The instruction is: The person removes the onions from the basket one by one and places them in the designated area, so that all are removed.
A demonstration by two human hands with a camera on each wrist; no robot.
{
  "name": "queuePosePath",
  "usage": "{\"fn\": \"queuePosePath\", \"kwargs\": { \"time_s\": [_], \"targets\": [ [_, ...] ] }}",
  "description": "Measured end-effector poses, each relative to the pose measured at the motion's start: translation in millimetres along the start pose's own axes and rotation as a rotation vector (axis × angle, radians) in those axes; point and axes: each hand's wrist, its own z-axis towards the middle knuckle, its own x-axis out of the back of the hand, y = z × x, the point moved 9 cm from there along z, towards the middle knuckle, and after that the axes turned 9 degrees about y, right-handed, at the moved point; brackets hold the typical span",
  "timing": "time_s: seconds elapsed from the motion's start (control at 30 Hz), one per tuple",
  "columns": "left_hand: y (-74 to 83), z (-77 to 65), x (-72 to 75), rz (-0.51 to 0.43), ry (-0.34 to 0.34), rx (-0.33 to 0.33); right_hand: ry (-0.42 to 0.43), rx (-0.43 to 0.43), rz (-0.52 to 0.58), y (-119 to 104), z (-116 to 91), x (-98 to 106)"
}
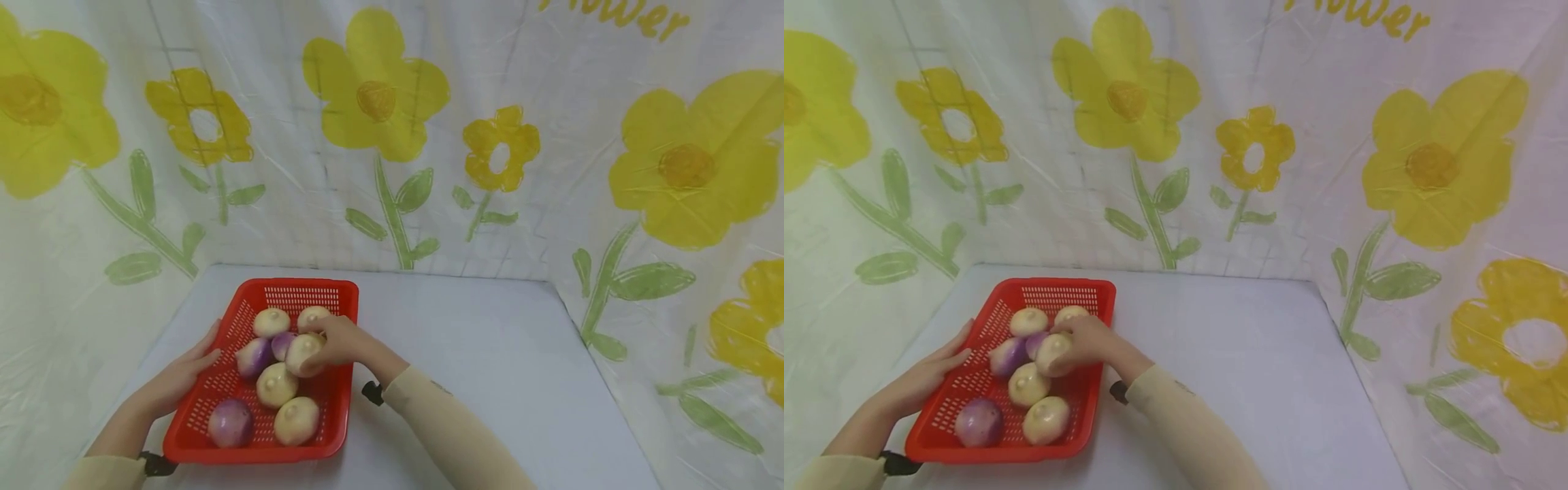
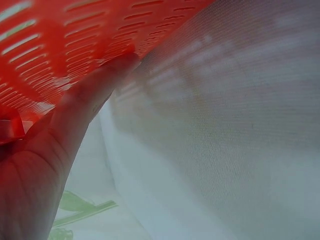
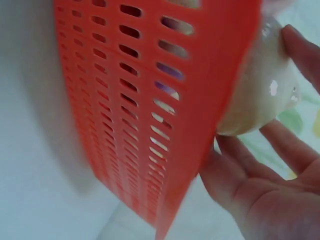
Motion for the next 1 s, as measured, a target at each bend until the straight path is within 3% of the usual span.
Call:
{"fn": "queuePosePath", "kwargs": {
  "time_s": [0.17, 0.37, 0.77, 1.0],
  "targets": [
    [-2.7, -0.1, -0.3, -0.014, 0.0, 0.006, 0.028, -0.036, 0.107, 5.9, -3.3, 13.0],
    [-2.3, 0.8, 0.5, -0.012, -0.002, 0.006, 0.103, -0.02, 0.235, 8.3, -6.5, 36.7],
    [-1.4, -2.1, -1.8, -0.051, -0.015, 0.012, 0.378, -0.071, 0.376, 42.6, -16.2, 92.8],
    [-0.9, -0.6, -0.6, -0.051, -0.019, 0.006, 0.602, -0.179, 0.396, 81.4, -23.9, 115.4]
  ]
}}
